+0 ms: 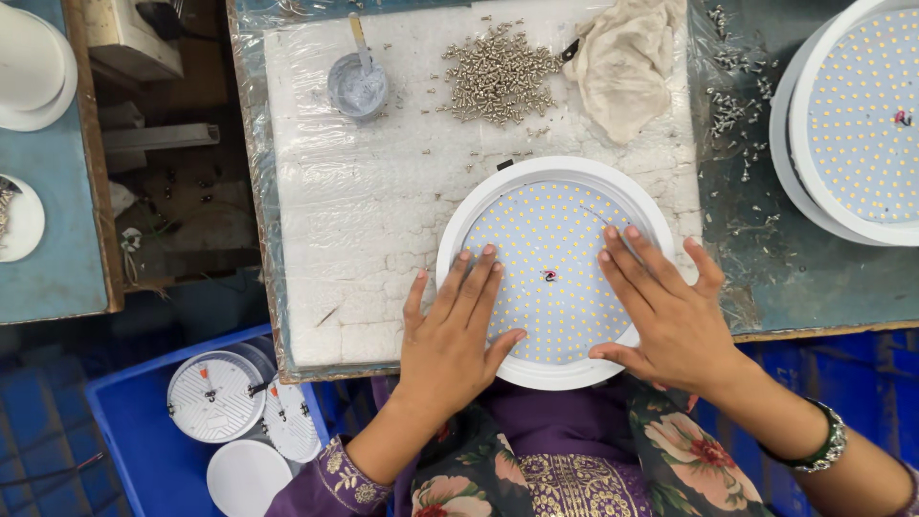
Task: The person places screws into a circular LED light panel by hand and then secures them using a power screwdriver.
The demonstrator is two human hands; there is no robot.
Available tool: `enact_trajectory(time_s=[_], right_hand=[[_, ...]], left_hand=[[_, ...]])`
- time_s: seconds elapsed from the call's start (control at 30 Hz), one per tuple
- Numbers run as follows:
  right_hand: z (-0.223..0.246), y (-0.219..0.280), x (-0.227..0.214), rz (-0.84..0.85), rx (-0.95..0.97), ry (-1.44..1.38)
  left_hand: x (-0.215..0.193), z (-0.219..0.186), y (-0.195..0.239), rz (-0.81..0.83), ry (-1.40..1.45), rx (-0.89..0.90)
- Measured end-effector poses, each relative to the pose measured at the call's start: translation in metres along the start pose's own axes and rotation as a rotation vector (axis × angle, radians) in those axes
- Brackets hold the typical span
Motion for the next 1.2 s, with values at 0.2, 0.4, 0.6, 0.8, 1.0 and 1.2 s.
enact_trajectory(time_s=[0.2,0.4,0.6,0.8,1.0,1.2], right_hand=[[-0.002,-0.001,-0.001,0.021,-0.044,0.022],[0.0,-0.002,0.001,-0.001,-0.035,0.03],[0.0,0.0,0.002,-0.05,-0.052,0.006],[-0.002,0.028,-0.013,-0.209,0.068,-0.405],[-0.005,0.066,-0.031,0.525,-0.229,-0.999],[0.023,0.059,-0.015,0.256,-0.223,-0.8]], left_hand=[[0.002,-0.002,-0.004,0.01,-0.01,-0.02],[0.0,0.001,-0.01,0.017,-0.053,-0.002],[-0.006,0.006,-0.019,0.021,-0.06,0.064],[-0.027,0.05,-0.016,-0.085,0.57,-0.04],[-0.02,0.06,-0.008,-0.231,0.9,-0.334],[0.007,0.061,-0.02,-0.342,0.99,-0.287]])
Point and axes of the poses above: each hand's wrist, its own y-axis away from the middle knuckle, its own x-axis out of the palm, z = x × y, the point moved 1 cm from there along -y, towards the middle knuckle, and after that the axes turned 3 degrees about z, right-handed, at the moved point
